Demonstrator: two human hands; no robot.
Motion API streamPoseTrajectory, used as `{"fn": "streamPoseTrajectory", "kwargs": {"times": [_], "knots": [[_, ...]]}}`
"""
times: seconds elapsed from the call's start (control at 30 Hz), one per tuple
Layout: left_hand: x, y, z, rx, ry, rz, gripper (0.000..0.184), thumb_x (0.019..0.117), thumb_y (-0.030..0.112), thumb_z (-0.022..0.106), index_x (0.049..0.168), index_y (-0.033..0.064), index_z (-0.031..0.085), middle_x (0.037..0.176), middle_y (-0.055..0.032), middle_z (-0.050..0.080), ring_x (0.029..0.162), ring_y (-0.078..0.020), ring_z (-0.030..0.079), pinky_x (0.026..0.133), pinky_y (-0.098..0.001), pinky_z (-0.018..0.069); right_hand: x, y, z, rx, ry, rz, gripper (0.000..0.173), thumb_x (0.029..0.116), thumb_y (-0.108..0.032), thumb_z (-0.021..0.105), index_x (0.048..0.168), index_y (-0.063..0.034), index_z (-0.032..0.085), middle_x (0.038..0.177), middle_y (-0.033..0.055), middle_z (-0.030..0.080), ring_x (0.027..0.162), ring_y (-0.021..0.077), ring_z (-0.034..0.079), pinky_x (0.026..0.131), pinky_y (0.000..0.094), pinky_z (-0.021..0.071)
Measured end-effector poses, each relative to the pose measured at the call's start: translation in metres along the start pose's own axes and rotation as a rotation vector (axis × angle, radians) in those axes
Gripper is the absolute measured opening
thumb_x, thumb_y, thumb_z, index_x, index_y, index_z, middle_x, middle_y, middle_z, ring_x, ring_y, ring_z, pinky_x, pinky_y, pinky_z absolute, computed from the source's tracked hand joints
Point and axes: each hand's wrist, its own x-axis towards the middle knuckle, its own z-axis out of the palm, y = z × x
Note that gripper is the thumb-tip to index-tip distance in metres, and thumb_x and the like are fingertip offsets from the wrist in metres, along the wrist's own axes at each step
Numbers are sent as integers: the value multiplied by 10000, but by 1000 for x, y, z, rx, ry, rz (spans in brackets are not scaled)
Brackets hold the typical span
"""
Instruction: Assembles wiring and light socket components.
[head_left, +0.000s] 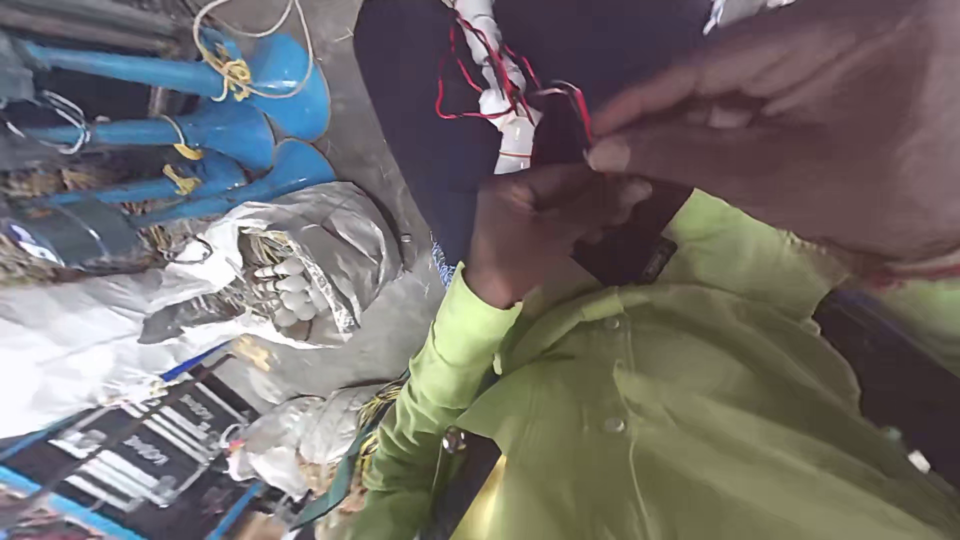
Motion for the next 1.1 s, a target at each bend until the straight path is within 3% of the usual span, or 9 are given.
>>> {"fn": "streamPoseTrajectory", "kwargs": {"times": [0.07, 0.2, 0.27, 0.4, 0.5, 0.77, 0.9, 1.03, 1.1], "knots": [[-6, 2, -3, 47, -41, 12, 127, 940, 16, 696, 1053, -31, 730, 850, -62, 738, 669, -74, 664, 604, -220, 573, 2, 1, -2, 36, 18, 4, 134, 950, -161, 714, 1048, -78, 752, 924, -77, 737, 820, -44, 684, 735, 119, 591], [-12, 8, -15, 100, -156, 92, 456, 944, -52, 645, 1392, -71, 558, 1185, -153, 714, 990, -178, 729, 887, -319, 621, 3, 5, -6, 77, 74, 16, 129, 943, -136, 706, 1058, -84, 735, 935, -81, 726, 833, -31, 680, 743, 131, 590], [-19, 10, -25, 209, -164, 95, 510, 965, -26, 610, 1461, -30, 492, 1161, -132, 713, 935, -150, 718, 827, -295, 614, 3, 9, -8, 145, 117, 24, 131, 930, -107, 719, 1055, -72, 734, 927, -68, 737, 829, 2, 701, 749, 165, 614], [-31, -1, -40, 325, -68, 56, 333, 1005, 53, 602, 1328, -25, 622, 1051, -78, 735, 862, -105, 704, 770, -265, 605, 3, 20, -5, 255, 191, -2, 65, 938, -114, 687, 974, -74, 724, 905, -30, 721, 844, 84, 692, 783, 258, 606], [-35, -3, -48, 290, -75, 36, 254, 1017, 56, 584, 1242, -18, 674, 1011, -67, 736, 814, -98, 693, 726, -249, 599, 4, 26, -7, 217, 170, -40, 102, 956, -140, 672, 1036, -80, 692, 959, -33, 708, 879, 100, 693, 810, 296, 619], [-33, -7, -40, 115, -80, 24, 217, 1034, 65, 538, 1121, -27, 714, 763, -38, 672, 587, -56, 566, 530, -192, 489, 1, 9, -4, -65, 75, -33, 179, 930, -156, 641, 1078, -57, 660, 967, -66, 686, 857, -14, 661, 758, 163, 582], [-31, -13, -38, 4, -120, -28, 167, 989, 15, 588, 1101, -43, 699, 898, -70, 717, 739, -79, 665, 683, -244, 587, -5, 8, 1, -5, 20, 26, 130, 935, -125, 582, 1047, -91, 639, 889, -72, 650, 735, -5, 620, 636, 147, 534], [-25, -15, -37, -146, -134, -96, 146, 952, -8, 605, 1064, -41, 693, 884, -31, 715, 774, -49, 664, 716, -231, 579, -2, 1, 2, -12, -2, 84, 142, 953, -115, 575, 1081, -90, 632, 876, -61, 673, 678, 4, 618, 570, 144, 526], [-25, -12, -36, -192, -132, -158, 144, 941, -13, 612, 1057, -40, 694, 859, -30, 712, 755, -56, 662, 705, -231, 578, -1, -1, 2, -52, -31, 88, 169, 949, -129, 591, 1106, -77, 626, 900, -53, 670, 710, 5, 633, 596, 147, 542]]}}
